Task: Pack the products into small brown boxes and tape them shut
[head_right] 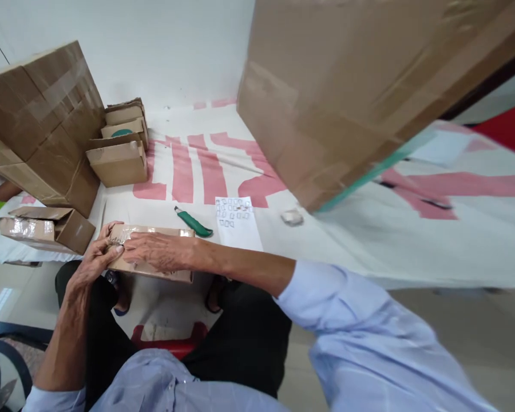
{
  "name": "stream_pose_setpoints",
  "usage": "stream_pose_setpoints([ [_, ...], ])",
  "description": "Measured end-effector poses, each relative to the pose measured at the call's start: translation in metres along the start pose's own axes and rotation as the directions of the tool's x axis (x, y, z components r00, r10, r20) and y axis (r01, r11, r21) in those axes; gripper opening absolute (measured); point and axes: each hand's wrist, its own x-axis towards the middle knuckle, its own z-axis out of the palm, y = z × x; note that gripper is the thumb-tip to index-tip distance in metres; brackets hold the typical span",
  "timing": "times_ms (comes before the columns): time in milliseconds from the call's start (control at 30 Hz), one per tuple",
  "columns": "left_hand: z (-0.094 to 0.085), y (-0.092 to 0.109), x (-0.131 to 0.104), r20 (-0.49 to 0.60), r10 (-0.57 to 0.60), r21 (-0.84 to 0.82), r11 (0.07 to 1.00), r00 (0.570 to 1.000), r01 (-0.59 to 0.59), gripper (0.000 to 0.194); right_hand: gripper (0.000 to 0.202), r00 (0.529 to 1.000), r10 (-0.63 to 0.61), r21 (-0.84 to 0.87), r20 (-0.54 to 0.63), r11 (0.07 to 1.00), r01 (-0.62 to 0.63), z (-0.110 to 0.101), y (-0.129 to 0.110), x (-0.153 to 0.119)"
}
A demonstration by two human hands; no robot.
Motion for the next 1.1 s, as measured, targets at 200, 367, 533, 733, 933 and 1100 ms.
stream_pose_setpoints([
  [200, 0.003, 0.005, 0.004, 0.026, -0.022, -0.022, 0.999, 0.999, 0.023, 0.043, 0.030, 0.977, -0.149, 0.044, 0.155, 0.989, 0.144, -0.018, -0.003, -0.003],
  [367, 0.006, 0.005, 0.003, 0.012, -0.049, -0.043, 0.998, 0.999, 0.049, 0.042, 0.026, 0.990, -0.108, 0.153, 0.094, 0.984, 0.093, -0.020, -0.004, -0.008],
  [533, 0.004, 0.002, 0.004, 0.019, -0.066, -0.023, 0.998, 0.998, 0.066, 0.044, 0.020, 0.996, -0.055, 0.246, 0.074, 0.969, 0.035, -0.023, 0.001, -0.011],
  [733, 0.003, 0.004, 0.007, 0.052, -0.058, -0.033, 0.998, 0.997, 0.060, 0.041, 0.014, 0.987, -0.058, 0.180, 0.147, 0.983, 0.031, -0.032, -0.004, -0.010],
  [933, 0.002, 0.006, 0.008, 0.055, -0.034, 0.000, 0.999, 0.998, 0.034, 0.043, 0.026, 0.983, -0.109, 0.048, 0.149, 0.994, 0.103, -0.027, -0.007, -0.006],
  [1100, 0.003, 0.005, 0.007, 0.051, -0.021, -0.013, 1.000, 0.998, 0.022, 0.044, 0.019, 0.994, -0.039, 0.281, 0.106, 0.960, 0.008, -0.026, -0.001, -0.008],
])
